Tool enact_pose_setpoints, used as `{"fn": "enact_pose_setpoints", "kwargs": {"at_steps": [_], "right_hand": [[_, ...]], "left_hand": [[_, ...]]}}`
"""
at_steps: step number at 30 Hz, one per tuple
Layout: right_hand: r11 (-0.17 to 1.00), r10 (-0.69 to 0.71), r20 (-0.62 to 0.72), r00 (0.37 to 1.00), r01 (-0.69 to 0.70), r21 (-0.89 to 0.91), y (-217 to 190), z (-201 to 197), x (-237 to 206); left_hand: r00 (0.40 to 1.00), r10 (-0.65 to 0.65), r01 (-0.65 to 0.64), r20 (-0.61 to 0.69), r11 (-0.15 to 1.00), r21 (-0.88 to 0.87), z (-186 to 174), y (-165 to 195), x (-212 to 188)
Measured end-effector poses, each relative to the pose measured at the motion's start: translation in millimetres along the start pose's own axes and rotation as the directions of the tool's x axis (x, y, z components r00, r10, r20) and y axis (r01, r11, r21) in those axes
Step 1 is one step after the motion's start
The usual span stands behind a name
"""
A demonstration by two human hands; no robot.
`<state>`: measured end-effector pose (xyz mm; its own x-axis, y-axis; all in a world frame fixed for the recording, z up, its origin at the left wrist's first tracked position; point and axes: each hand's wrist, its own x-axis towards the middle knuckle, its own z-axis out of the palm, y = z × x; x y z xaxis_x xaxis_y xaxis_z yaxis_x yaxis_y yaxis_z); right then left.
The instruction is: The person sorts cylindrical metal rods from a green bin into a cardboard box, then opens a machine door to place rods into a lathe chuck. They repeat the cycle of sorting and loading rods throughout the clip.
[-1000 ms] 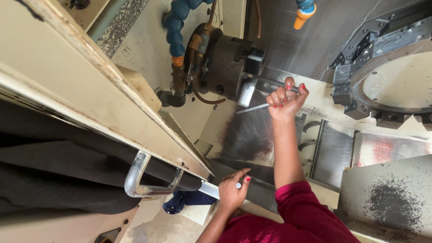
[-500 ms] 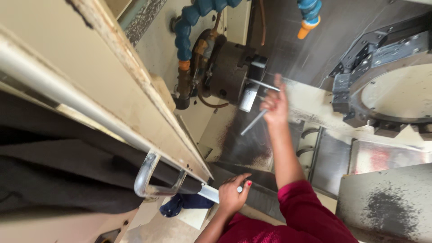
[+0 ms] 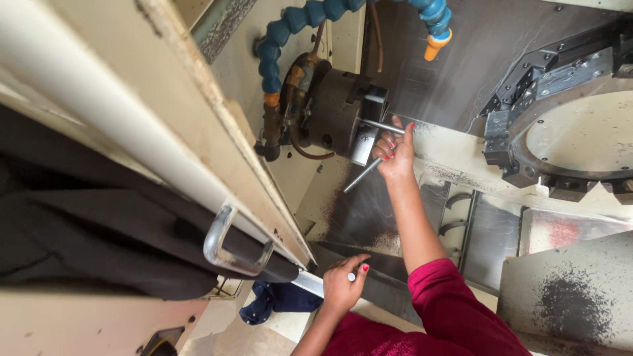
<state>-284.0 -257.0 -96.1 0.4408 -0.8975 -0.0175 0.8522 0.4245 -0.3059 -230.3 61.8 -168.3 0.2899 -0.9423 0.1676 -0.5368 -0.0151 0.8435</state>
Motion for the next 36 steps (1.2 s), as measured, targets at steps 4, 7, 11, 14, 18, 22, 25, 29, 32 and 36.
{"fn": "enact_pose_setpoints", "kwargs": {"at_steps": [4, 7, 11, 14, 18, 22, 25, 29, 32, 36], "right_hand": [[0.999, 0.014, 0.007, 1.0, -0.013, -0.034, -5, 4, 9], [0.985, 0.006, -0.076, 0.997, -0.019, -0.169, -7, 10, 11], [0.955, 0.045, -0.16, 0.986, -0.09, -0.282, 5, 2, -20], [0.874, -0.01, -0.174, 0.985, -0.076, -0.481, 7, -11, -78], [0.68, -0.015, 0.062, 0.998, 0.056, -0.731, -3, -7, -165], [0.454, -0.006, 0.425, 0.905, 0.381, -0.805, -31, 30, -240], [0.459, -0.095, 0.476, 0.874, 0.463, -0.758, -56, 64, -289], [0.208, -0.375, 0.528, 0.762, 0.625, -0.753, -82, 94, -353], [-0.197, -0.38, 0.668, 0.64, 0.649, -0.735, -103, 95, -398], [-0.071, -0.467, 0.486, 0.739, 0.517, -0.853, -102, 71, -440]], "left_hand": [[0.999, 0.023, -0.023, -0.03, 0.999, 0.026, 5, -6, 9], [0.997, 0.026, -0.024, -0.075, 1.0, 0.016, 11, -9, 20], [0.996, -0.047, 0.048, -0.071, 0.999, 0.017, 3, -10, 32], [0.997, 0.001, -0.005, -0.074, 0.998, -0.058, -11, -4, 35], [0.923, 0.383, -0.385, -0.04, 0.911, -0.148, -14, 20, 41], [0.787, 0.596, -0.506, 0.159, 0.771, -0.387, 12, 69, 46], [0.807, 0.546, -0.372, 0.223, 0.764, -0.527, 30, 116, 29], [0.796, 0.563, -0.313, 0.223, 0.697, -0.645, 16, 171, -2], [0.818, 0.544, -0.383, 0.188, 0.758, -0.527, 0, 203, -18], [0.79, 0.603, -0.487, 0.111, 0.728, -0.482, -11, 232, -35]]}}
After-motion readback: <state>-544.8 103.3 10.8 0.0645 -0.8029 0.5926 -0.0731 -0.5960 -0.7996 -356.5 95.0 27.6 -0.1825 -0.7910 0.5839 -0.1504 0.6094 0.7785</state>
